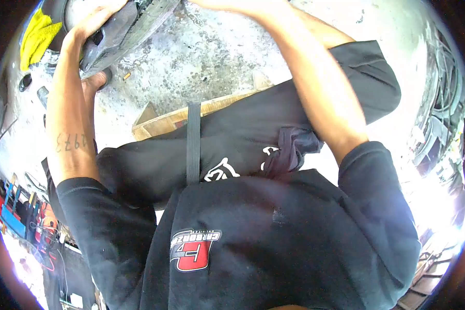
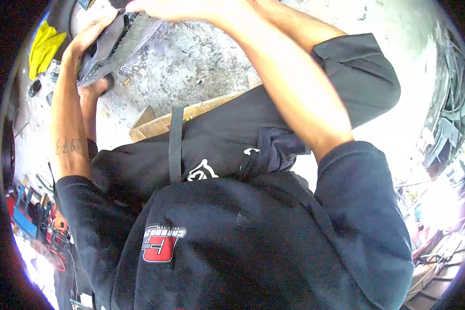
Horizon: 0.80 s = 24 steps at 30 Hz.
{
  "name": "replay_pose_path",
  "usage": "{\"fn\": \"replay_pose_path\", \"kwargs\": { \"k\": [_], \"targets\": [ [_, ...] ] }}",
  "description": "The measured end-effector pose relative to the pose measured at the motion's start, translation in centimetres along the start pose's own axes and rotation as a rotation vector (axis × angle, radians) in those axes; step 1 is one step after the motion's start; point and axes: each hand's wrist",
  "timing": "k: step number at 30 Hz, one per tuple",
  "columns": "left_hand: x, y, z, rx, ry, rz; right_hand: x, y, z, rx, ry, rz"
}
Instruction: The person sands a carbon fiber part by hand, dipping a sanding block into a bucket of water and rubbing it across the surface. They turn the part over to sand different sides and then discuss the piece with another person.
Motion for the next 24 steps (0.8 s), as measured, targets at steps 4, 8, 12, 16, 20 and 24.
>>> {"fn": "replay_pose_path", "kwargs": {
  "k": [4,8,12,16,20,24],
  "targets": [
    [1.1,0.2,-0.5,0.143,0.150,0.109,6.5,-5.5,-1.2,-0.032,-0.165,-0.025],
    [2.2,-0.1,-2.3,0.371,0.426,0.257,9.6,-9.5,0.5,-0.122,-0.222,0.046],
    [2.0,0.7,-3.8,0.592,0.672,0.314,8.4,-8.9,1.0,-0.165,-0.072,0.130],
    [2.3,0.5,-4.7,0.714,0.818,0.315,8.2,-8.4,0.5,-0.207,-0.132,0.172],
    [1.5,0.5,-6.2,0.729,0.867,0.245,8.2,-7.9,0.0,-0.222,-0.162,0.175],
    [1.2,0.3,-8.5,0.748,0.920,0.117,8.2,-8.1,-0.4,-0.190,-0.136,0.129]
  ]
}}
Point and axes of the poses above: each hand's wrist, its own x-axis away from the middle knuckle, its own y-axis out of the back of the hand, z = x × y, and after that the axes turned 8 degrees about x, right-handed
